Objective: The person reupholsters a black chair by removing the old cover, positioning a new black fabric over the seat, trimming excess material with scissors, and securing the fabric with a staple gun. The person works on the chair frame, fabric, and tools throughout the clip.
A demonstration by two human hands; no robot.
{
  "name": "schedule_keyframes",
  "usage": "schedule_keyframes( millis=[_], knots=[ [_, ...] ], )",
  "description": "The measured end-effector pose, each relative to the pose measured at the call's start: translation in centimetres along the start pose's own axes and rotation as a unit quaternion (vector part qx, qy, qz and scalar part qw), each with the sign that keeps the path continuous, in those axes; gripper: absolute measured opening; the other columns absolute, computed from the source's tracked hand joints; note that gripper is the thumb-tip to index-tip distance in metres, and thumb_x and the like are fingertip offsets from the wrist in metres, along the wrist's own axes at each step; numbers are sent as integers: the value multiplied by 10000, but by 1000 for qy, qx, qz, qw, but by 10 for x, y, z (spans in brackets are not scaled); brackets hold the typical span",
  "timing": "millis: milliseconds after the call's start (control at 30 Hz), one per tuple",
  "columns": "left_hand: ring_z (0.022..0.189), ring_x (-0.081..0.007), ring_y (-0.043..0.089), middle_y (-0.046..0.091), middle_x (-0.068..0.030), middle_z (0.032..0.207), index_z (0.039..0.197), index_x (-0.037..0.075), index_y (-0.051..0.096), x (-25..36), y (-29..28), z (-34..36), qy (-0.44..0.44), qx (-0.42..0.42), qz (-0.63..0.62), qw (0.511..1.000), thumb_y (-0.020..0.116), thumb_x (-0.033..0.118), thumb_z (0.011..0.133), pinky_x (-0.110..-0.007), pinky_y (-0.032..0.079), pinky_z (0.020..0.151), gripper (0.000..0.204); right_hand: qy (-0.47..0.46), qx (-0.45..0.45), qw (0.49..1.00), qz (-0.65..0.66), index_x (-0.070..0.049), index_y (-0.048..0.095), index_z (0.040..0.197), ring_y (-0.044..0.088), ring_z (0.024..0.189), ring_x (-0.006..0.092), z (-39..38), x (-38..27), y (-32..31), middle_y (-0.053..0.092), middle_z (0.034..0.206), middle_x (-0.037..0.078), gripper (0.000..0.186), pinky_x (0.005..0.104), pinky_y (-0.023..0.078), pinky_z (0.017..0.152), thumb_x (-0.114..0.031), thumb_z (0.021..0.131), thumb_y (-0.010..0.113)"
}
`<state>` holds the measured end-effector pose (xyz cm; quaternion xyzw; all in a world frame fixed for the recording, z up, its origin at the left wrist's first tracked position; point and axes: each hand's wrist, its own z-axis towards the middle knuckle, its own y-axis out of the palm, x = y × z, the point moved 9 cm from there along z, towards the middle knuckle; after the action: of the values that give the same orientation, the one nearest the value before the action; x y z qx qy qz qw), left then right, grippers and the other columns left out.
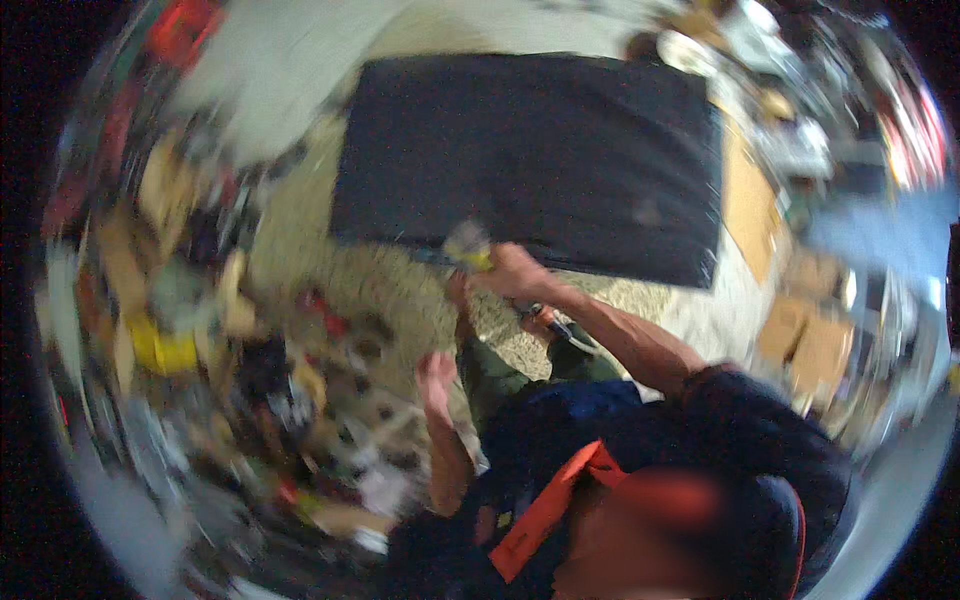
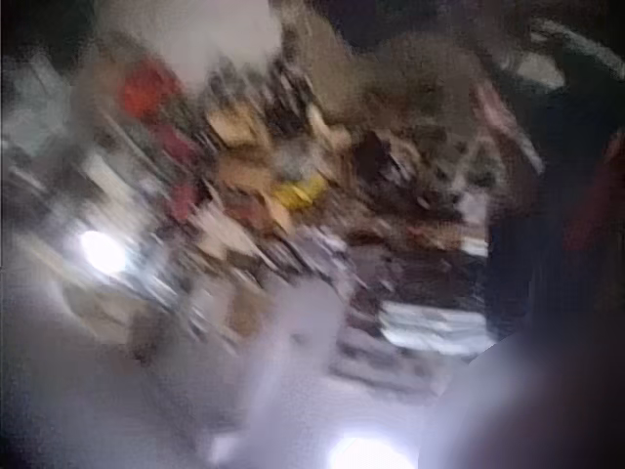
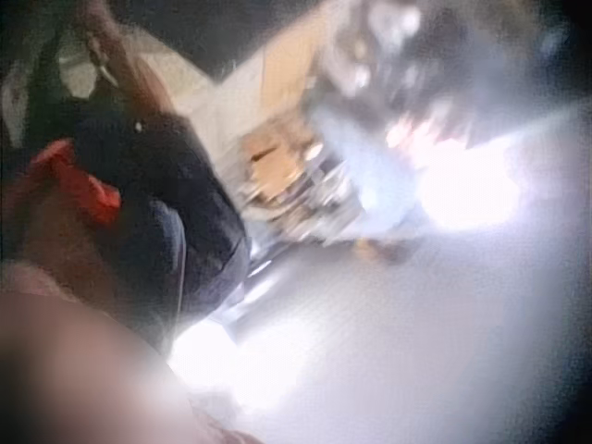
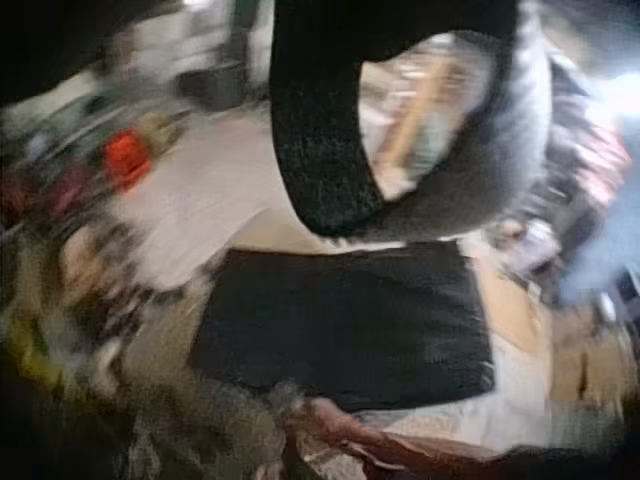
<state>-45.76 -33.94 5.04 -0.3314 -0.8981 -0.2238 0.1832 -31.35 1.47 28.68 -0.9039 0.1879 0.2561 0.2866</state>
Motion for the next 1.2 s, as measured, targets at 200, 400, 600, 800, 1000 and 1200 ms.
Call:
schedule_keyframes(
  millis=[200, 400, 600, 800, 1000, 1200],
  knots=[
    [591, -182, 561, 574, -27, 658, 767, 64, 594, -30, -58, -55, -152, -65, 172, 971, 462, 413, 1006, -327, 444, 539, 443, -60, 55, 990, -114, 23, 688, 914, 704, 781, 400, -117, 60, -51, 691, 787, 241, 334, 485, 551, 658, -268, 753, 718],
    [615, -202, 528, 505, -51, 672, 735, 112, 464, 36, -62, -32, -181, 123, 121, 968, 524, 197, 977, -367, 432, 520, 264, 127, 192, 973, -26, -13, 688, 951, 687, 811, 409, -278, 219, -111, 688, 841, 239, 352, 498, 527, 699, -282, 736, 765],
    [608, -255, 592, 632, -118, 708, 760, 89, 564, 142, 115, 77, -70, 77, 129, 986, 566, 186, 902, -369, 477, 519, 172, 328, 341, 875, 103, 55, 654, 869, 684, 691, 363, -429, 427, -110, 663, 732, 245, 383, 469, 538, 649, -301, 760, 745],
    [685, -194, 648, 679, -75, 812, 910, 64, 628, 169, 455, -16, 212, -39, 305, 927, 639, 172, 948, -321, 529, 559, 115, 419, 335, 814, 221, 82, 635, 893, 668, 568, 287, -534, 631, -53, 642, 668, 220, 397, 435, 536, 545, -290, 795, 733],
    [1188, -401, 566, 614, -234, 1239, 1273, -36, 582, -30, 762, -183, 560, -42, 553, 616, 769, 311, 830, -469, 443, 1029, 593, 438, 238, 812, 303, 93, 655, 791, 670, 633, 247, -606, 776, -19, 631, 617, 143, 417, 447, 509, 592, -313, 805, 752],
    [1501, -447, 171, 172, -210, 1643, 1534, -21, 276, -143, 823, -171, 478, 101, 690, 535, 666, 374, 915, -613, 196, 1180, 831, 422, 292, 794, 325, 33, 644, 767, 532, 520, 145, -676, 840, -35, 600, 614, 57, 316, 366, 443, 492, -241, 786, 800]
  ],
)
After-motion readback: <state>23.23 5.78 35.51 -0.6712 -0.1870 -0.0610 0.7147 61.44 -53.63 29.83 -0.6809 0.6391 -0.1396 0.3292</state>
